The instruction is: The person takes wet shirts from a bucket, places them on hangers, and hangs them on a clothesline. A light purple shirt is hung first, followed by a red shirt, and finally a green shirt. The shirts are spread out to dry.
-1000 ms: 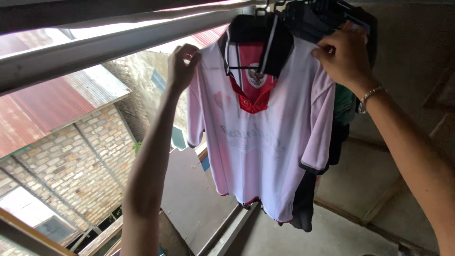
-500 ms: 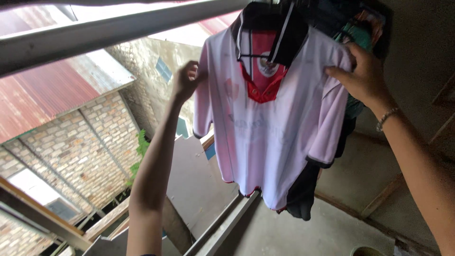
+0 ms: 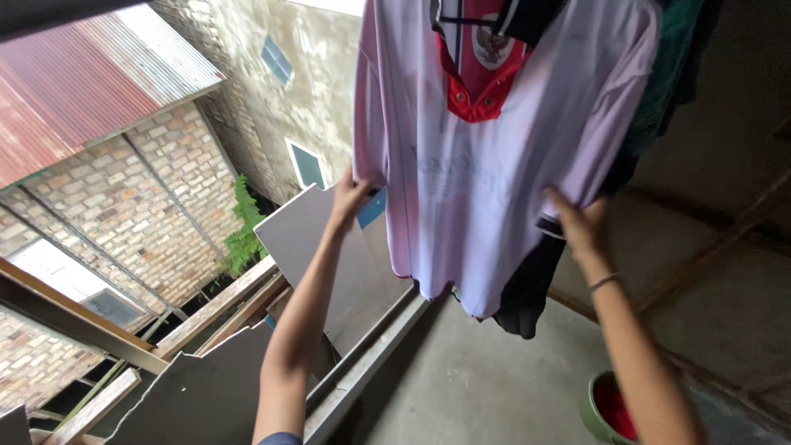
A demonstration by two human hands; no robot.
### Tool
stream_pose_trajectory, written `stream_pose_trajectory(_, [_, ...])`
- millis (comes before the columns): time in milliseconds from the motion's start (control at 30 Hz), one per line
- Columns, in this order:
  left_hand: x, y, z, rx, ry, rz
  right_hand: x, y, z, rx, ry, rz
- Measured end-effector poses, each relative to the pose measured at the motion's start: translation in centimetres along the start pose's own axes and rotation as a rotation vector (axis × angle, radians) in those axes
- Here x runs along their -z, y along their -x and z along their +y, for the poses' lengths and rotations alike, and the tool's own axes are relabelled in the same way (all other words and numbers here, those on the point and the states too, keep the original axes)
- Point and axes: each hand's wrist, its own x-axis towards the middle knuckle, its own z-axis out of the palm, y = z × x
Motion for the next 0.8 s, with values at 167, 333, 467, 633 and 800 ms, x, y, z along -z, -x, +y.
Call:
stream_pose_trajectory(167, [-2.3, 2.5, -6.7, 0.096, 0.002, -0.108, -3.7, 3.6, 6.9, 0.043, -0.084, -0.125])
stream_pose_trajectory(333, [-2.3, 4.2, -8.5, 0.172, -0.096, -0.039, -4.1, 4.3, 11.2, 0.109, -0.108, -0.116])
stream_pose_trajectory(467, [-0.2, 5.4, -8.5, 0.147, -0.114, 0.05, -2.7, 5.1, 13.7, -0.032, -0.126, -0.083])
stream_pose_trajectory(633, [2.1, 7.9, -9.3, 0.2, -0.16, -0.01, -2.7, 6.5, 20.6, -0.077, -0.057, -0.271])
stream_pose_trajectory(800, [4.4, 9.0, -10.0, 0.175, -0.211, 0.029, -1.5, 7.3, 21.3, -0.077, -0.093, -0.263])
